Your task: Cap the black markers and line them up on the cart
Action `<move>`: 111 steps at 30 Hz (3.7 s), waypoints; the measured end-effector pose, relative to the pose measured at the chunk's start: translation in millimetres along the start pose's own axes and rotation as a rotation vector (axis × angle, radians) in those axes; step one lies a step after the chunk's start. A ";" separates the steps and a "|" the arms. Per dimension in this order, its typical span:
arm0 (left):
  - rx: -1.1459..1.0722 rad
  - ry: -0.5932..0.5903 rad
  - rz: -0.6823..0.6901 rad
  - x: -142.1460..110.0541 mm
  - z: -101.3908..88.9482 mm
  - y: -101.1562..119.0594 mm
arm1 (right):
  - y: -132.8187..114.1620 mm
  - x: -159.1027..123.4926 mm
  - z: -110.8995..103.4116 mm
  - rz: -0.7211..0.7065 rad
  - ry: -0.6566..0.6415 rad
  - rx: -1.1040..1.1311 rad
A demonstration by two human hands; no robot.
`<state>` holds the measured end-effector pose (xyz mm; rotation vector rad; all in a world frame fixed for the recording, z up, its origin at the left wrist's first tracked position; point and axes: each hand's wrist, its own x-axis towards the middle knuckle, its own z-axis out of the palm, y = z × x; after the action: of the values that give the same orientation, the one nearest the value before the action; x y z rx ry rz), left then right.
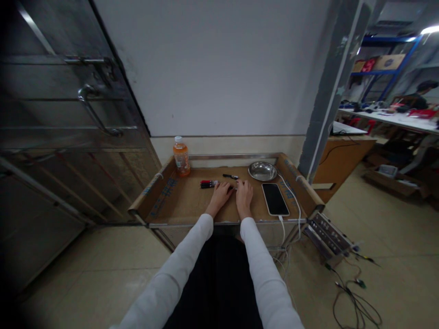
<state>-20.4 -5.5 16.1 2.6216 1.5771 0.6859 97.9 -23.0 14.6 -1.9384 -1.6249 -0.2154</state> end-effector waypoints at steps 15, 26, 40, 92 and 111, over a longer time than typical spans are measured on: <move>0.117 0.115 -0.132 -5.3 -8.4 5.0 | 1.0 0.3 0.7 0.002 0.003 0.035; 0.049 0.197 -0.213 -7.4 -10.6 5.0 | -4.2 -0.4 2.8 -0.328 -0.027 0.338; 0.260 0.278 -0.619 -21.9 -11.6 5.0 | -2.8 1.1 15.2 -0.178 -0.176 0.090; 0.036 0.075 -0.230 15.7 11.8 6.9 | -16.1 7.0 13.2 -0.099 -0.112 -0.181; -0.026 0.043 -0.136 13.0 6.8 4.4 | -11.9 3.8 8.4 -0.081 -0.142 -0.147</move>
<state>-9.0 4.7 15.6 2.4696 1.7255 0.7537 85.5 -14.3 13.5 -2.0387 -1.8279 -0.2404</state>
